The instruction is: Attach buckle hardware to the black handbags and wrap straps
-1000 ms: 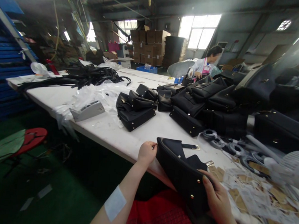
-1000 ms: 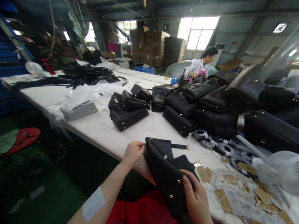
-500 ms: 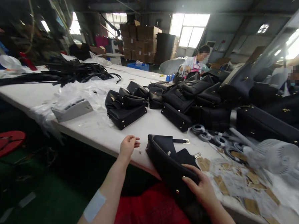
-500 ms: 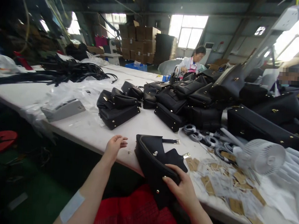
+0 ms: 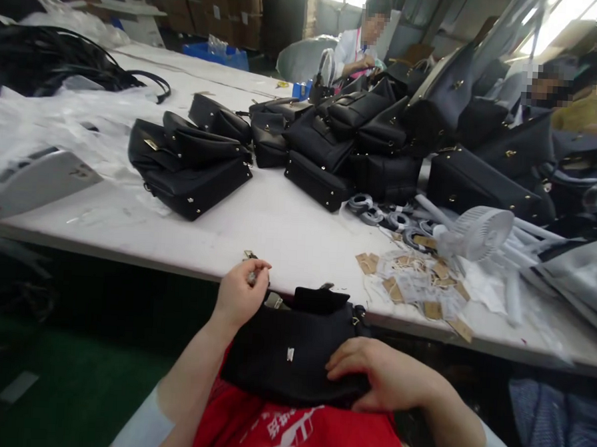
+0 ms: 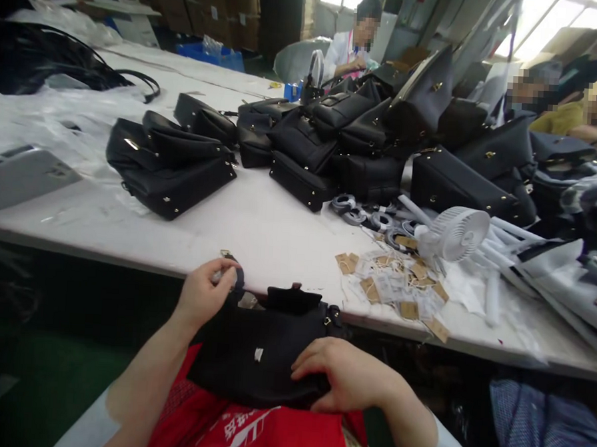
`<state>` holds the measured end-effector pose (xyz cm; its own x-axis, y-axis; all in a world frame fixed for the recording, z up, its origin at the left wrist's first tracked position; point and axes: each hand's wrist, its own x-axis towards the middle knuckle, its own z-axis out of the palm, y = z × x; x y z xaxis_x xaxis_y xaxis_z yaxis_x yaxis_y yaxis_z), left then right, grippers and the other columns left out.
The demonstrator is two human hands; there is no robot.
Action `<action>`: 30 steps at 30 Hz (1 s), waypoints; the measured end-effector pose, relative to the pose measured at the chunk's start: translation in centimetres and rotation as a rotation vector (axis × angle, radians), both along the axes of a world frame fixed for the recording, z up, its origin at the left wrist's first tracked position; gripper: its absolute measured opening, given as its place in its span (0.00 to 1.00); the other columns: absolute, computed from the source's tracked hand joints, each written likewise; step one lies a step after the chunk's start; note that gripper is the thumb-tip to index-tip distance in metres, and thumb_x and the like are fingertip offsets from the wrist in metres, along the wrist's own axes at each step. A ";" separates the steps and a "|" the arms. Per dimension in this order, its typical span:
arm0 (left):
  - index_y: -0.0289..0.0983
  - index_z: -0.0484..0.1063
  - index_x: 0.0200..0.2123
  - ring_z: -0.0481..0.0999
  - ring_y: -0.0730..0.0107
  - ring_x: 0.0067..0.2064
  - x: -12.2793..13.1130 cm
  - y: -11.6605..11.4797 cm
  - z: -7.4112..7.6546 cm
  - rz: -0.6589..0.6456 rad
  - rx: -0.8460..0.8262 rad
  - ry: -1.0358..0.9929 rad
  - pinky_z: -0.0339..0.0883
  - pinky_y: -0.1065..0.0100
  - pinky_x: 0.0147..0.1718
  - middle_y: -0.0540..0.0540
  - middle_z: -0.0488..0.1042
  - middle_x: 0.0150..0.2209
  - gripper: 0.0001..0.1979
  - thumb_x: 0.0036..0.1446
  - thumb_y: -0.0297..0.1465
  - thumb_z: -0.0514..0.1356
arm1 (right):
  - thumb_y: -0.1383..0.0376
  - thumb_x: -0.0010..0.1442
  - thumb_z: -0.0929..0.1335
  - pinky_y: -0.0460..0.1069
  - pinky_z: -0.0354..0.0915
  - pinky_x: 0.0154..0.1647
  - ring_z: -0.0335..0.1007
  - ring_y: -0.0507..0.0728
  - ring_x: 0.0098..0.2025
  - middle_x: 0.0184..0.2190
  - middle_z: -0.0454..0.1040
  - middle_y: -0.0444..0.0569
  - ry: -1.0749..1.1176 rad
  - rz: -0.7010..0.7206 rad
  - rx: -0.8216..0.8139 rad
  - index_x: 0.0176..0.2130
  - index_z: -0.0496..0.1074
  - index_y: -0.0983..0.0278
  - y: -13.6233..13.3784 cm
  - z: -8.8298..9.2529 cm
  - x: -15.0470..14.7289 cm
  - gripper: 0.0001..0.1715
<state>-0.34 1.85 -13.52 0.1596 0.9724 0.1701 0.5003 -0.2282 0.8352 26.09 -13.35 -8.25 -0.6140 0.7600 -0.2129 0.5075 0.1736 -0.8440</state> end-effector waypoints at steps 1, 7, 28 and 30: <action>0.38 0.75 0.33 0.73 0.65 0.29 0.7 -0.3 -0.4 -0.042 0.015 0.085 0.66 0.67 0.31 0.48 0.74 0.26 0.09 0.54 0.35 0.57 | 0.58 0.51 0.74 0.55 0.68 0.56 0.74 0.61 0.51 0.49 0.78 0.48 0.016 -0.016 -0.027 0.50 0.76 0.55 0.3 -0.5 0.0 0.25; 0.37 0.75 0.38 0.77 0.61 0.36 2.5 -2.2 -2.4 -0.166 -0.042 0.247 0.68 0.62 0.39 0.45 0.77 0.33 0.10 0.58 0.35 0.56 | 0.56 0.64 0.64 0.46 0.71 0.28 0.78 0.55 0.30 0.29 0.80 0.51 0.053 -0.759 -0.177 0.46 0.73 0.65 5.4 -3.7 0.7 0.18; 0.37 0.73 0.35 0.74 0.66 0.36 4.0 -8.0 -0.5 -0.383 -0.048 0.132 0.66 0.67 0.38 0.47 0.75 0.33 0.08 0.64 0.29 0.55 | 0.55 0.53 0.73 0.50 0.73 0.37 0.79 0.57 0.37 0.33 0.82 0.49 0.647 -0.869 -0.551 0.38 0.79 0.62 2.5 -9.3 -4.1 0.16; 0.37 0.73 0.35 0.73 0.67 0.35 4.0 -8.2 -0.6 -0.397 -0.067 0.150 0.65 0.67 0.37 0.48 0.74 0.32 0.06 0.63 0.29 0.56 | 0.55 0.54 0.72 0.51 0.73 0.37 0.78 0.56 0.35 0.33 0.82 0.48 0.622 -0.880 -0.479 0.39 0.79 0.62 2.2 -9.8 -4.3 0.15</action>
